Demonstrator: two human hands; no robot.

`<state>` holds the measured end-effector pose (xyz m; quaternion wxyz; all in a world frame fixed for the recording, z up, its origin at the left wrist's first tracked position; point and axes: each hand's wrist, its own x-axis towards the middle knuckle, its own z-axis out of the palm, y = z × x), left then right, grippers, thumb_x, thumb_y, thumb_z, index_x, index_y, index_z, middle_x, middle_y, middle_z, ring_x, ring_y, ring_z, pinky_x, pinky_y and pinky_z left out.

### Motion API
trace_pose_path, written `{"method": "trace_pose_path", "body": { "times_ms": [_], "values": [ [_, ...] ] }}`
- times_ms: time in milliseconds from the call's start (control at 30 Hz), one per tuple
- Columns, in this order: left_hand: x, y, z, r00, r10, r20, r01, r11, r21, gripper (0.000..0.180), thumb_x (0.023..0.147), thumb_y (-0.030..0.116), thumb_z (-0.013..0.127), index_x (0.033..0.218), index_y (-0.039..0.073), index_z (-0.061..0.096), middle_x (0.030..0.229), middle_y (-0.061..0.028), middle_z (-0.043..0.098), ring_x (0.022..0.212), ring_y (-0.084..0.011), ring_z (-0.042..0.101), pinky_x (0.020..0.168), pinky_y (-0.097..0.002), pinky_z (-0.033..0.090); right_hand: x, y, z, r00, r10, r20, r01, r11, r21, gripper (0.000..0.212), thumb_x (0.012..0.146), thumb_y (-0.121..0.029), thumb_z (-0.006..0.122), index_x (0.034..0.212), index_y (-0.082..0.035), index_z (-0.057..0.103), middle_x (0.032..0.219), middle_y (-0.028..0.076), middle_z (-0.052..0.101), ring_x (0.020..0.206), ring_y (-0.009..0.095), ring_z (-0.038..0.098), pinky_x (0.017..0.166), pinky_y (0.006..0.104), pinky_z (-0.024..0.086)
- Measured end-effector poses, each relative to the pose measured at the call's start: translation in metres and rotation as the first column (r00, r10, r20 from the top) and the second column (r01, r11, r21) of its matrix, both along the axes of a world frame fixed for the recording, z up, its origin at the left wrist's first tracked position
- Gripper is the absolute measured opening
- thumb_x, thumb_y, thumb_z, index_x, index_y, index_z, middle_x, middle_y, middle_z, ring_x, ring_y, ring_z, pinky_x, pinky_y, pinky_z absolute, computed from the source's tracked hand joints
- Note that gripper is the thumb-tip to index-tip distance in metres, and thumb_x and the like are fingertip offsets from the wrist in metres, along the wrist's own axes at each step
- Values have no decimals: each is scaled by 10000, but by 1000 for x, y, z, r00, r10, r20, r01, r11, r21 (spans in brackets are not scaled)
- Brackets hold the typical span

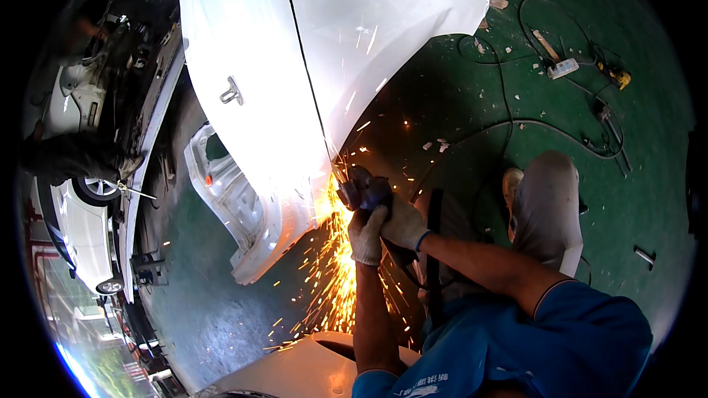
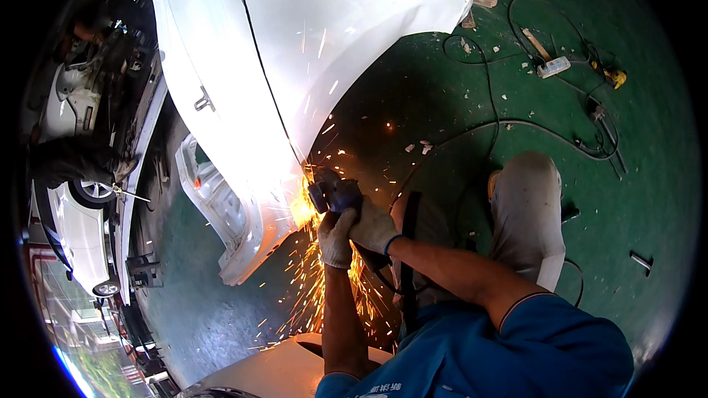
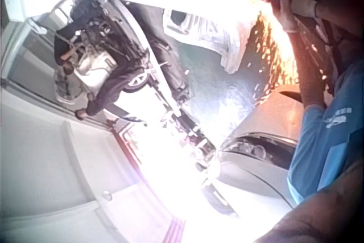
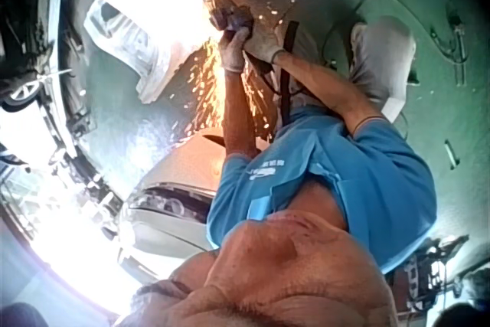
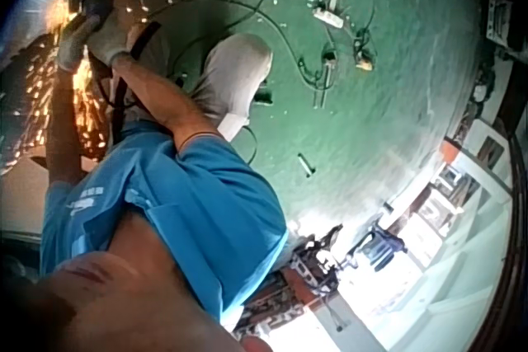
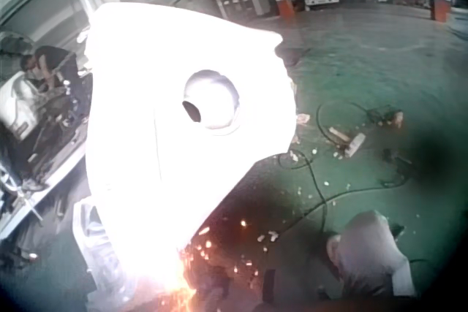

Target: The person uses an angle grinder to cut and grind a white car bumper, producing sparks. They then flip the bumper and use a hammer and chisel to work on the inner metal frame.

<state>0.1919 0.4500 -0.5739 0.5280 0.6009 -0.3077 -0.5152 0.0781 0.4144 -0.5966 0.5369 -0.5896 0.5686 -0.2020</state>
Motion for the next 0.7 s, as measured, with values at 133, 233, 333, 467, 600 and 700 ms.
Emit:
{"method": "trace_pose_path", "body": {
  "times_ms": [133, 233, 333, 467, 600, 700],
  "values": [
    [10, 6, -18, 1000, 3, 17, -4, 997, 71, 405, 944, 159, 755, 1283, -46, 677, 1208, -103, 725, 1078, -171, 663, 958, -322, 530, 6, 3, -20, 999, 46, -25, -47, 999, -25, 579, 870, -364, 676, 1328, -27, 566, 1199, 293, 695, 1147, 467, 666, 972, 516, 553],
    [4, 10, -23, 998, 57, 10, -58, 995, 77, 410, 941, 212, 745, 1262, -37, 690, 1174, -79, 726, 1048, -178, 669, 942, -325, 529, 11, 11, -40, 996, 44, 74, -36, 993, -109, 565, 875, -368, 667, 1334, -50, 579, 1205, 286, 699, 1154, 462, 666, 971, 513, 554],
    [14, 22, -53, 1000, 17, 22, -20, 988, 151, 435, 952, 228, 747, 1291, -37, 686, 1189, -87, 724, 1055, -183, 674, 932, -331, 534, 11, 23, -58, 999, 13, 50, -11, 998, -56, 511, 878, -384, 656, 1266, -53, 633, 1187, 281, 710, 1156, 450, 668, 971, 505, 555],
    [18, 31, -71, 992, 51, -112, -25, 975, 220, 479, 976, 233, 748, 1349, -51, 649, 1231, -83, 715, 1089, -168, 652, 971, -311, 517, 5, 26, -53, 999, 39, -10, -38, 995, 96, 483, 874, -432, 658, 1153, -40, 699, 1157, 273, 723, 1172, 428, 665, 974, 483, 553],
    [-9, 33, -41, 993, -32, 115, 23, 996, 81, 594, 996, 271, 735, 1456, -53, 545, 1245, -104, 712, 1135, -184, 648, 978, -327, 530, -5, 8, -57, 999, 21, 38, -26, 988, 154, 516, 850, -494, 701, 1091, -39, 736, 1109, 242, 743, 1103, 389, 708, 948, 437, 561],
    [-19, 41, -9, 845, -225, 486, 184, 974, 131, 714, 959, 263, 756, 1551, 16, 442, 1427, -181, 593, 1270, -283, 625, 1035, -382, 543, -24, -12, -26, 990, 18, 141, -48, 976, 211, 531, 820, -498, 748, 1071, -31, 760, 1059, 212, 760, 1041, 337, 735, 917, 405, 564]
  ]
}}
